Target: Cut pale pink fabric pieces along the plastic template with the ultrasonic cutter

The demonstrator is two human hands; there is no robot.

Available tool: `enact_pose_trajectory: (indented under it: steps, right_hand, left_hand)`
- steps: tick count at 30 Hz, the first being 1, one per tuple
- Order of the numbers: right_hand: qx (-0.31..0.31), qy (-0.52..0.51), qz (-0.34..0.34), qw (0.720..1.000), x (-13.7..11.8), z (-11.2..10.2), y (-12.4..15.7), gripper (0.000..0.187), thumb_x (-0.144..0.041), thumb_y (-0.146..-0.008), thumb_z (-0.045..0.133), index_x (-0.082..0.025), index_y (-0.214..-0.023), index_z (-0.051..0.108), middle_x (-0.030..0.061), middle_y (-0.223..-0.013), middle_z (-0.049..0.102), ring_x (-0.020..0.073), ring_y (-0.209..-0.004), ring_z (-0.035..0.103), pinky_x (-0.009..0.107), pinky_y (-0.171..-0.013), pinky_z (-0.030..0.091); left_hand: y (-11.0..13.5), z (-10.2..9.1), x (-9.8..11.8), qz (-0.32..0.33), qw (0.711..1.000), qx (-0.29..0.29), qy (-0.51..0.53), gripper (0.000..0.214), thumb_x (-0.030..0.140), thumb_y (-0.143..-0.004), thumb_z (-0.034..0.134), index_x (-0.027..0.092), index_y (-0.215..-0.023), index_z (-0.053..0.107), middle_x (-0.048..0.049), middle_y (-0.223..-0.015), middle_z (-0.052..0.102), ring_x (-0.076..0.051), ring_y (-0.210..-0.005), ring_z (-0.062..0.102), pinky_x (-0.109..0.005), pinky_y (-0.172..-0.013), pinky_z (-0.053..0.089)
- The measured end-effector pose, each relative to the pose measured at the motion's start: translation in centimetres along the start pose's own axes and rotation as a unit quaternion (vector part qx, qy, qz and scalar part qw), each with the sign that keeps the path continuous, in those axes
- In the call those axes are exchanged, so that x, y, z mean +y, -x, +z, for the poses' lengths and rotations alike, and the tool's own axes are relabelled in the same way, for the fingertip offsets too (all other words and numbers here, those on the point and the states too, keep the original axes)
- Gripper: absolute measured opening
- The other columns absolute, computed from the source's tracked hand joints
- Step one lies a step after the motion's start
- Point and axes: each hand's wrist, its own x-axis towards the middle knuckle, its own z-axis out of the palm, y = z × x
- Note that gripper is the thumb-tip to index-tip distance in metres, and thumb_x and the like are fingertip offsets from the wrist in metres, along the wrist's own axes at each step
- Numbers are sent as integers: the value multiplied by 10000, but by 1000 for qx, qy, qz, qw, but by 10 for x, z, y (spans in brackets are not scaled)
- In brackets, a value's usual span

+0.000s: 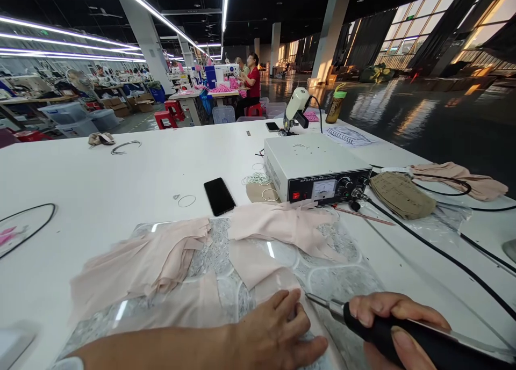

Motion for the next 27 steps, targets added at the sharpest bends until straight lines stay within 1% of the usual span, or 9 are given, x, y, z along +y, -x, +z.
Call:
enact_pose_trajectory:
  steps: [4,9,11,14,18,22,25,27]
  right_hand:
    - [11,10,3,1000,1,1,-3,155,-281,-757,729,-233,-749,582,-15,-631,585,154,-504,586,357,-507,580]
    - [-14,64,17,998,6,-2,-3,151,-276,-782,679,-234,-695,563,-4,-585,590,178,-509,609,346,-527,578]
    - [-15,60,10,998,7,-4,-3,127,-256,-778,673,-239,-711,566,-9,-588,593,172,-503,605,341,-530,581]
    - [-19,43,9,999,6,-3,-4,128,-263,-785,672,-230,-712,572,-5,-581,592,172,-501,605,340,-516,582]
    - [-11,34,-7,999,2,4,-8,123,-236,-773,696,-223,-723,584,-9,-595,601,160,-506,610,327,-515,586]
    - [2,15,-30,999,4,11,-8,119,-189,-767,686,-228,-751,575,-23,-628,603,131,-499,590,298,-509,575]
    - [14,9,-16,1000,8,8,-4,100,-194,-778,657,-226,-776,563,-21,-647,592,138,-533,596,314,-539,574]
    - [28,4,7,1000,9,1,0,79,-208,-794,632,-222,-789,554,-21,-653,571,140,-548,591,331,-571,574]
  left_hand:
    - [-1,0,0,-5,1000,3,6,260,263,-979,507,199,-1227,551,-83,-977,595,-268,-960,632,-407,-917,459]
    - [-2,-4,-1,2,1000,-21,10,249,262,-982,509,195,-1217,558,-90,-992,592,-263,-965,625,-394,-898,463]
    - [-2,-5,-1,0,1000,-20,6,249,271,-983,509,200,-1216,562,-89,-990,595,-265,-978,617,-389,-897,463]
    - [-2,-3,-1,-4,1000,-1,2,250,269,-984,505,212,-1220,566,-82,-970,601,-264,-965,619,-378,-871,470]
    - [-2,0,-1,-5,1000,22,6,247,255,-979,512,202,-1213,570,-80,-943,599,-268,-944,629,-375,-851,472]
    - [-2,-1,0,-6,1000,12,10,239,246,-980,503,192,-1204,567,-89,-961,602,-275,-948,631,-382,-854,471]
    - [-2,-3,0,-5,1000,6,13,228,239,-985,485,188,-1193,564,-96,-974,607,-288,-976,626,-393,-870,471]
    - [0,-6,-3,-1,999,-17,34,239,255,-984,488,188,-1203,554,-98,-987,604,-298,-1024,608,-402,-897,469]
